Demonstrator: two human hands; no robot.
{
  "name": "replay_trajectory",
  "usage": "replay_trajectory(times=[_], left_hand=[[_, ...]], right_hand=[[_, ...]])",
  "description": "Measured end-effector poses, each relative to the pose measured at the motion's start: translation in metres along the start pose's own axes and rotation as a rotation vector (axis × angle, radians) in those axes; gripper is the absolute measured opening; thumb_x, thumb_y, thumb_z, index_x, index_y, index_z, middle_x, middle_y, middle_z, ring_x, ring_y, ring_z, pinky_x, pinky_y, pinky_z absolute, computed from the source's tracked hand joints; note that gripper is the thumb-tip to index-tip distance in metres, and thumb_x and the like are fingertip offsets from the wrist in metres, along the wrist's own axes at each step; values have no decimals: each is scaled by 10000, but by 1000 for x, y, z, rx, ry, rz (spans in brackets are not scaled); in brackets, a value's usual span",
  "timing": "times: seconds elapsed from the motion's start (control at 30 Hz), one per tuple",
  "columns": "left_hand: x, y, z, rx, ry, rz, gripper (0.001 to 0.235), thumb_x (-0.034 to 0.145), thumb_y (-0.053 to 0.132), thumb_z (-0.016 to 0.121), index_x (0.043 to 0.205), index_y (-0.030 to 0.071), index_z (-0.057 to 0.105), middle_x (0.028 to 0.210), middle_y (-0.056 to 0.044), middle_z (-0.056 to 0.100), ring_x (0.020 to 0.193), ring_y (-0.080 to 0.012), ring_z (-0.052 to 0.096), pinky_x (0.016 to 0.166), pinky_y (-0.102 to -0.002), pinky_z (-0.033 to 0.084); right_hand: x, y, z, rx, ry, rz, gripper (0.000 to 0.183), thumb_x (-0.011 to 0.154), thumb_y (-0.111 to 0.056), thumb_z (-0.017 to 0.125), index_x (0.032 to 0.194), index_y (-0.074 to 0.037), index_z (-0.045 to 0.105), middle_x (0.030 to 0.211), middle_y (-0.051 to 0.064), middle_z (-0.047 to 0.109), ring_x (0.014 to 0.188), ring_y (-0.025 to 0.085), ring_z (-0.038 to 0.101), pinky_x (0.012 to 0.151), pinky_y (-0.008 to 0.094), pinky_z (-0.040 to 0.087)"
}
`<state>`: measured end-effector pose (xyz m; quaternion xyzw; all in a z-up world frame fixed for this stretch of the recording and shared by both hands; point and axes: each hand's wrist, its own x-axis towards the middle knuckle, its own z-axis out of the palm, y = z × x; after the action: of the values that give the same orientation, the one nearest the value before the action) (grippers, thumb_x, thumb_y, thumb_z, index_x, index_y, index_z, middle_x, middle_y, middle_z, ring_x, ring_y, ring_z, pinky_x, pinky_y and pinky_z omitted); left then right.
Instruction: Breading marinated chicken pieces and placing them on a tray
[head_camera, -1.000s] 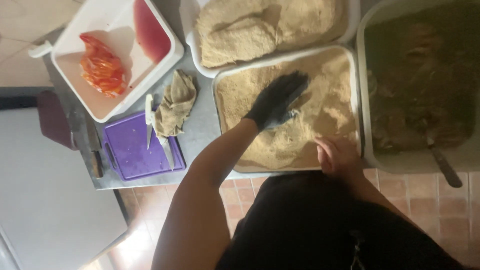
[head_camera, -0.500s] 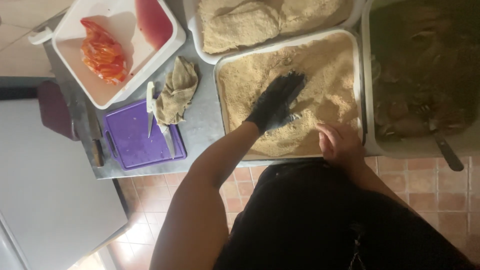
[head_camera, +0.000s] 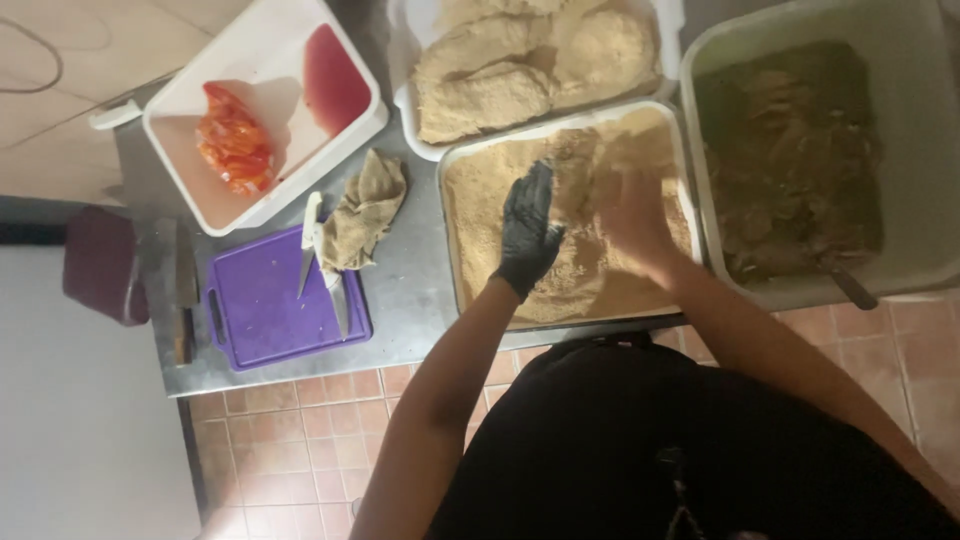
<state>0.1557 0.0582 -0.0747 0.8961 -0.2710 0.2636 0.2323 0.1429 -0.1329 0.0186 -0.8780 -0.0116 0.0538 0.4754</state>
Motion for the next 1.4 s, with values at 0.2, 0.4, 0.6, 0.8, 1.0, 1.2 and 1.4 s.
replay_trajectory(times=[0.2,0.4,0.6,0.8,1.0,1.2,1.4], left_hand=[[-13,12,-72,-228,156,-350,694,1086,500,129,1625,97,298,1570,-162,442,1431,-346,457,1209,-516,335],[-36,26,-116,-122,153,-548,541,1059,342,442,1523,63,447,1473,-210,524,1393,-383,496,1204,-490,359],[-42,30,-125,-389,239,-530,535,1107,265,281,1535,-41,377,1518,-313,464,1444,-510,379,1218,-577,284],[-39,41,-120,-151,235,-624,482,1065,268,507,1454,-17,518,1362,-282,600,1321,-439,551,1151,-512,416],[-51,36,-126,-342,292,-472,513,1131,259,315,1550,-30,378,1484,-300,514,1369,-471,494,1166,-551,367],[-72,34,-123,-367,264,-529,575,1124,341,271,1600,20,311,1542,-192,508,1403,-380,489,1193,-491,343],[-68,25,-123,-371,269,-520,532,1118,311,324,1582,55,355,1526,-145,538,1415,-334,495,1211,-450,327]], right_hand=[[63,7,43,-281,-96,109,533,899,-408,801,1166,38,686,1134,270,666,1112,472,660,923,558,499],[42,-26,33,-285,-391,186,759,844,-485,794,1426,-32,608,1403,293,609,1327,444,567,1090,553,463],[15,-85,-21,-310,-302,38,626,839,-414,801,1349,-78,665,1210,226,718,1141,412,679,939,513,555],[-17,-87,23,-513,-28,-396,221,909,-194,789,1084,-75,724,961,118,704,912,337,726,688,422,608],[-54,-9,67,-503,-119,-878,907,989,-759,258,1526,-61,476,1329,238,526,1241,463,526,1042,531,416],[-47,-33,16,-1016,-313,-102,1054,838,-353,760,1677,-69,186,1646,288,285,1505,519,272,1229,694,108],[4,86,58,-721,-85,-236,379,976,-283,678,1187,32,666,929,248,655,924,475,670,880,588,464]])
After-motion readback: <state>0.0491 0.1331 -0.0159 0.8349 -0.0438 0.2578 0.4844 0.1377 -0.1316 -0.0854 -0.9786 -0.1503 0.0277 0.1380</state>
